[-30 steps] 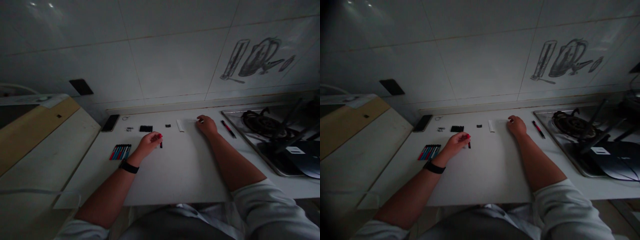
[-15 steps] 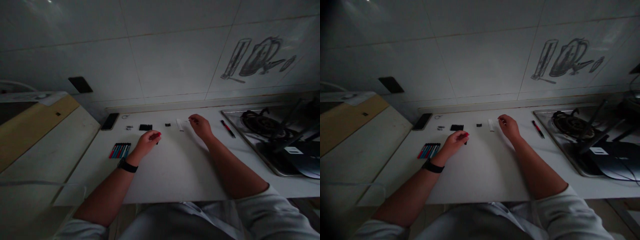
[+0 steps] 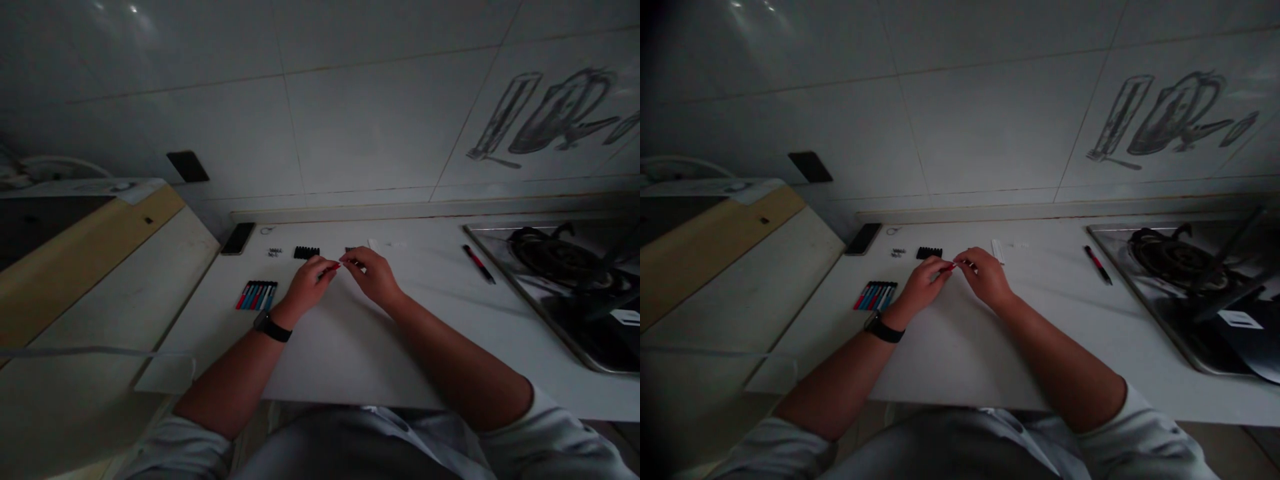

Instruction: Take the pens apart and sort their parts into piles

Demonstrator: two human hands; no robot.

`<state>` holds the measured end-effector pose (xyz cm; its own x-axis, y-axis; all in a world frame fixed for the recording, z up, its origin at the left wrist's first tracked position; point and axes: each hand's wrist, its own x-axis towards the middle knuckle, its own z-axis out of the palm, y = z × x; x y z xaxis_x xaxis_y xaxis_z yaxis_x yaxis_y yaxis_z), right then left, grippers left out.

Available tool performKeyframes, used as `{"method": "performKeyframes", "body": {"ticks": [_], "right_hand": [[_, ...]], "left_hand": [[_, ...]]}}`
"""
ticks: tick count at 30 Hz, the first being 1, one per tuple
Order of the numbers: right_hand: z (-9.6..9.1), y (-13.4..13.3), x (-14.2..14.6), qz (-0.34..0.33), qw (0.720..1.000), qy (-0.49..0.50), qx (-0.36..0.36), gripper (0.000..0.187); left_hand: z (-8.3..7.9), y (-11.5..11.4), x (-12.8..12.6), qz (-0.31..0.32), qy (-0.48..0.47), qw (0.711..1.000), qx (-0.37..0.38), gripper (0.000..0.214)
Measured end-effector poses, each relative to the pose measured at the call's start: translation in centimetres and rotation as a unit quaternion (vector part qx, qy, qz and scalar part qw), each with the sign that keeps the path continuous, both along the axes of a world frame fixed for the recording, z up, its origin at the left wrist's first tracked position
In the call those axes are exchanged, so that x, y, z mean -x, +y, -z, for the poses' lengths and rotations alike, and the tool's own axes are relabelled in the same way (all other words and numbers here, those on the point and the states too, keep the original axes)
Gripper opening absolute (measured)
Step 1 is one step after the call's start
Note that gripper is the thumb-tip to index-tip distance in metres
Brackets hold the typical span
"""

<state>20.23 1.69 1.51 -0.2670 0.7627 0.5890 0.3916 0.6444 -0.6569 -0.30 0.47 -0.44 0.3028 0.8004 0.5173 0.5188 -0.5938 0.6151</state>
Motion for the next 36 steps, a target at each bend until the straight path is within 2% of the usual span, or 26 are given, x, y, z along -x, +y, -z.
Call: {"method": "performKeyframes", "body": {"ticks": [4,17,20,24,31,36], "right_hand": [[0.7,-0.1,-0.3,0.004,1.000,0.006,-0.005,0.015],[0.7,-0.4,-0.4,-0.021,0.999,-0.024,-0.043,0.024],[0.6,-0.5,-0.4,-0.025,0.998,-0.033,-0.053,0.026],[0.2,-0.5,-0.6,0.009,0.998,-0.020,-0.051,0.020],[-0.4,0.1,-1.4,0.060,0.995,0.075,0.021,0.019],[-0.3,0.9,-2.1,0.037,0.979,0.171,0.102,0.024]], "left_hand": [[-0.1,-0.2,-0.2,0.005,0.009,1.000,0.003,0.017],[0.1,0.0,-0.5,0.009,0.000,1.000,0.010,0.014],[0.3,0.1,-0.9,-0.002,-0.033,0.999,0.016,0.015],[0.0,0.3,-1.7,-0.024,-0.110,0.993,0.038,0.020],[-2.7,1.4,-4.3,-0.008,-0.172,0.984,0.039,0.019],[-3.0,2.3,-6.1,0.004,-0.180,0.984,0.021,0.021]]}}
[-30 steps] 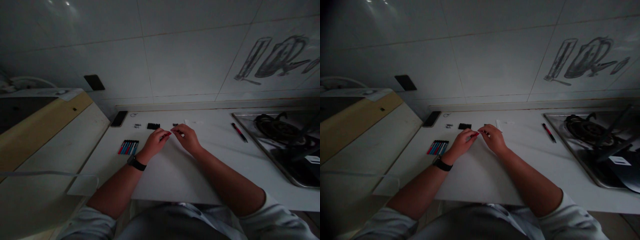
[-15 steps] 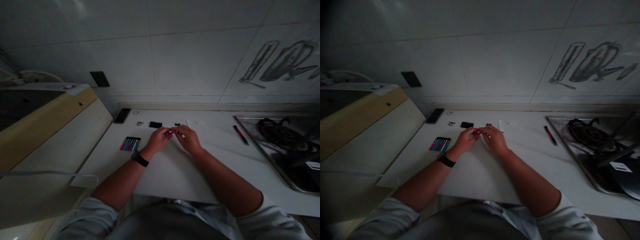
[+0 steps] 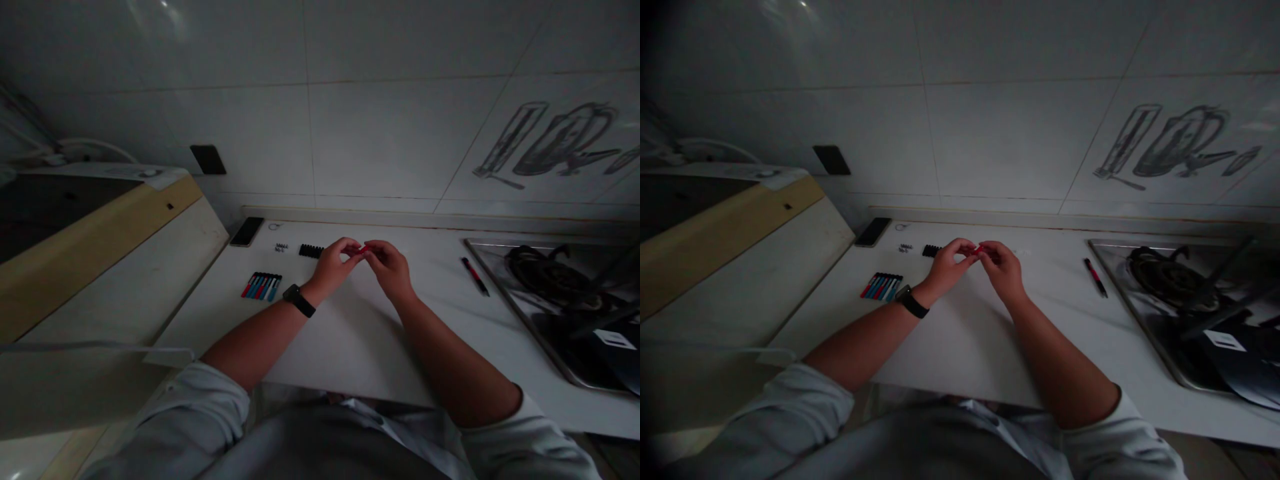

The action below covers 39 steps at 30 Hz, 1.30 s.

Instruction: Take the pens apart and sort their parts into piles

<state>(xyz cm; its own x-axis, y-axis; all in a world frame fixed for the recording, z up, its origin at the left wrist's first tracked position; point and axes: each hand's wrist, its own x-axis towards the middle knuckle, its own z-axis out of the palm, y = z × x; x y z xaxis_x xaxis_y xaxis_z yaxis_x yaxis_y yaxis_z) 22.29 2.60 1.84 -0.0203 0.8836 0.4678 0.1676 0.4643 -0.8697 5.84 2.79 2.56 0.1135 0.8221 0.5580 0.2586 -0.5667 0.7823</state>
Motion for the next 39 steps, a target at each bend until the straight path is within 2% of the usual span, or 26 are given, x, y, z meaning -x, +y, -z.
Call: {"method": "performKeyframes", "body": {"ticks": [4,8,12,15,17,19,23,26,33,39], "right_hand": [[0.2,0.5,-0.3,-0.037,0.998,0.039,0.029,0.021],[0.6,0.8,-0.2,-0.043,0.996,0.075,0.034,0.023],[0.9,0.7,0.1,-0.047,0.998,0.022,0.018,0.021],[0.4,0.0,0.1,-0.043,0.995,-0.083,-0.013,0.020],[-0.2,-0.7,0.0,-0.061,0.979,-0.189,-0.044,0.020],[-0.7,-1.4,-0.1,-0.104,0.947,-0.300,-0.054,0.021],[-0.8,-2.5,0.4,-0.164,0.865,-0.474,-0.015,0.017],[-0.4,-3.0,0.9,-0.186,0.824,-0.535,0.013,0.014],[-0.7,-3.4,1.0,-0.187,0.806,-0.561,0.007,0.016],[-0.1,-3.0,0.7,-0.189,0.810,-0.555,-0.002,0.019]], "left_hand": [[0.8,0.0,0.1,0.005,0.014,1.000,0.004,0.022],[1.3,-0.4,2.4,0.036,0.062,0.997,0.006,0.033],[1.4,-0.3,5.5,0.012,0.122,0.993,-0.002,0.018],[1.8,0.0,6.8,-0.023,0.106,0.994,0.028,0.012],[2.3,-0.1,7.1,-0.034,0.085,0.995,0.048,0.015],[2.8,-0.5,7.2,-0.031,0.095,0.994,0.054,0.016],[3.1,-1.5,7.4,-0.004,0.182,0.983,0.034,0.011],[2.7,-2.0,7.7,0.009,0.235,0.972,0.012,0.011],[2.9,-1.8,8.1,0.027,0.280,0.959,-0.017,0.015],[2.7,-1.3,9.1,-0.052,0.293,0.954,-0.020,0.016]]}}
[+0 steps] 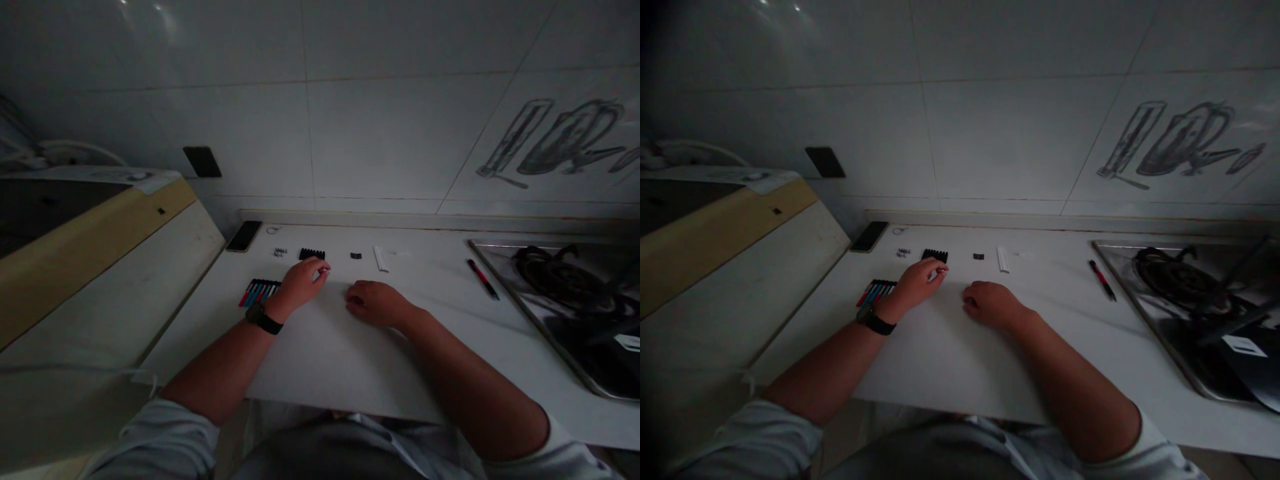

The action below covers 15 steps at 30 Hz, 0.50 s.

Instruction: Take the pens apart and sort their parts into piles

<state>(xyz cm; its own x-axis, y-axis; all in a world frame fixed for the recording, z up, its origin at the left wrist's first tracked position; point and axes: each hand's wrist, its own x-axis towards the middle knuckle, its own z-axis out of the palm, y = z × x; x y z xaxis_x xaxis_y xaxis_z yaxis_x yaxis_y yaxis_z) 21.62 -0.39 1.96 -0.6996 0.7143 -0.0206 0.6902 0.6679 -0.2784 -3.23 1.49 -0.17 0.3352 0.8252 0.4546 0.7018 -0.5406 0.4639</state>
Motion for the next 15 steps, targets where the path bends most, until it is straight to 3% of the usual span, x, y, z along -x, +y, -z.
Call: {"method": "performKeyframes", "body": {"ticks": [5,9,15], "right_hand": [[0.1,0.3,0.0,0.012,1.000,0.015,-0.010,0.023],[-0.1,0.4,0.1,0.031,0.999,0.036,-0.028,0.027],[0.1,0.7,-0.1,0.045,0.996,0.066,-0.040,0.027]], "left_hand": [[-1.1,1.2,3.1,-0.119,0.000,0.992,-0.035,0.016],[-1.5,2.5,6.6,-0.231,0.062,0.970,-0.034,0.028],[0.0,3.7,9.5,-0.270,0.149,0.951,0.016,0.032]]}}
